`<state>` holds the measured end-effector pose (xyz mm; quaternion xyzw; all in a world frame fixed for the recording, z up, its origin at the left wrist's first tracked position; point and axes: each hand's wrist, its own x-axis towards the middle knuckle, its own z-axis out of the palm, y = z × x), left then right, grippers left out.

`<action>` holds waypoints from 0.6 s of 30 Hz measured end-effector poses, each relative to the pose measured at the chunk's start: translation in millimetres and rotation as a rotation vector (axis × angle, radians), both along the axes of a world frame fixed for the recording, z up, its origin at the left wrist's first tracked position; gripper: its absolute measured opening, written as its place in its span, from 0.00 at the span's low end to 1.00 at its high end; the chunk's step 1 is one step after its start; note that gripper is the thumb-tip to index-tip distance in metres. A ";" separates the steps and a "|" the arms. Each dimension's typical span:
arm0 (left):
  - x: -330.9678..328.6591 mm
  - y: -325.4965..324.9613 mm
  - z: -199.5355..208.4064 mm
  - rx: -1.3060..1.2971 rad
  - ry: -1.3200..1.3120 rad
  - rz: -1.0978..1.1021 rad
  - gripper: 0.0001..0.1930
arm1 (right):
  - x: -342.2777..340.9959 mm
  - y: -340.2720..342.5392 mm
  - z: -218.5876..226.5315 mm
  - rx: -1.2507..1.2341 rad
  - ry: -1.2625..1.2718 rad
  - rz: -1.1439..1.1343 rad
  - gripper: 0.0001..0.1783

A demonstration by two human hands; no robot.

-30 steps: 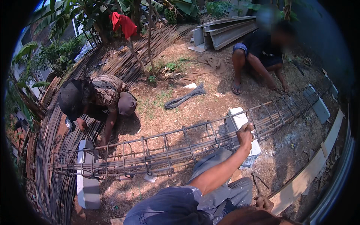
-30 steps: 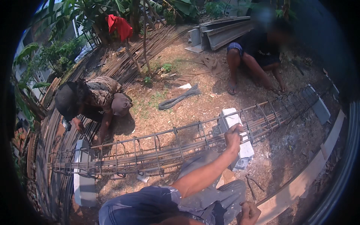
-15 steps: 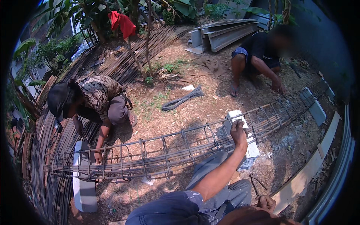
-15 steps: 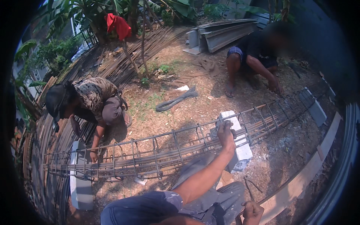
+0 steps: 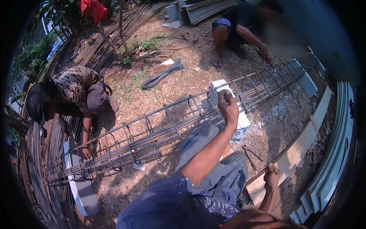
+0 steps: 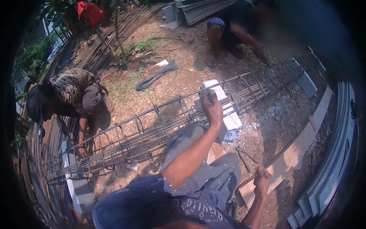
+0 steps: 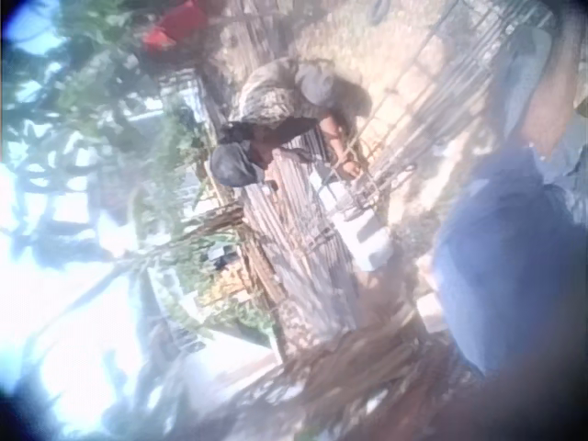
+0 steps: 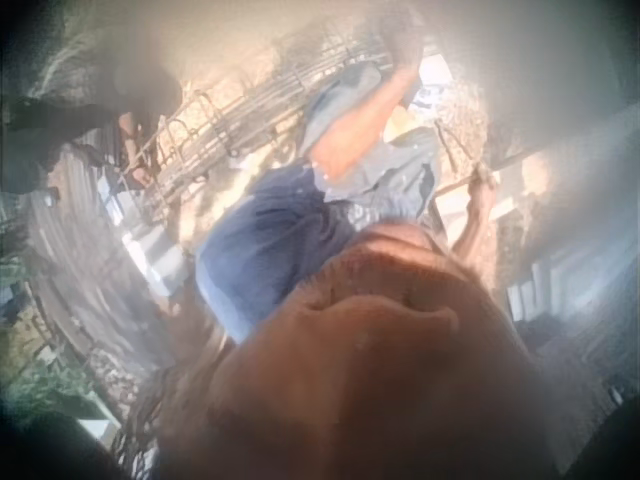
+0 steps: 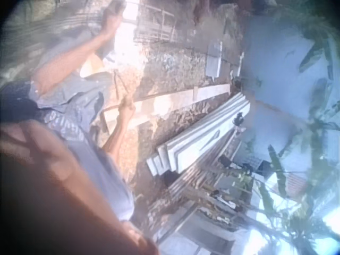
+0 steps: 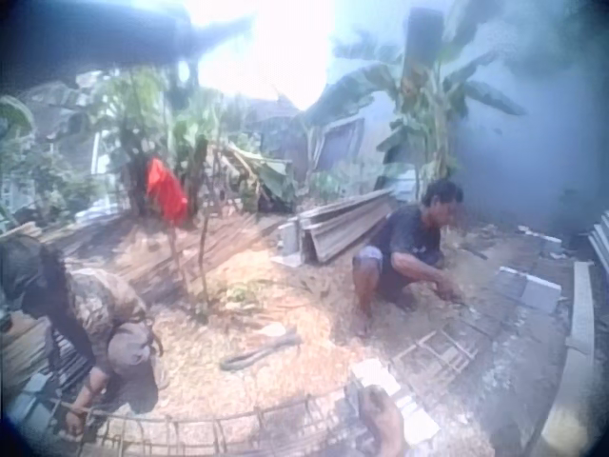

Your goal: The person ties wire to a rebar cage using pliers, securing intersections along the frame. They repeatedly pick up wire, wrap it around bars, and twist it with pliers to fasten the structure.

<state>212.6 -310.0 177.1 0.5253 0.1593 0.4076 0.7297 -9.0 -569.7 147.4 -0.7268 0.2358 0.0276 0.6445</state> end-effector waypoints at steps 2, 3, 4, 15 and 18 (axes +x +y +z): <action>-10.4 -1.0 16.5 -0.063 0.022 -0.104 0.11 | -14.7 -19.9 27.6 0.548 -0.207 -0.113 0.19; -5.3 -4.4 15.6 0.019 -0.012 -0.017 0.11 | -19.1 -31.2 33.9 0.640 -0.243 0.014 0.19; -4.3 -7.0 12.0 0.099 -0.043 0.071 0.11 | -23.8 -39.8 38.8 0.729 -0.274 0.146 0.19; 7.3 -37.8 -24.1 -0.020 0.215 0.098 0.07 | 77.8 -88.3 -28.8 -0.595 -0.204 -0.094 0.15; 41.2 -2.7 -39.7 -0.424 0.393 0.237 0.09 | 84.2 -49.5 32.9 0.493 -0.309 -0.039 0.17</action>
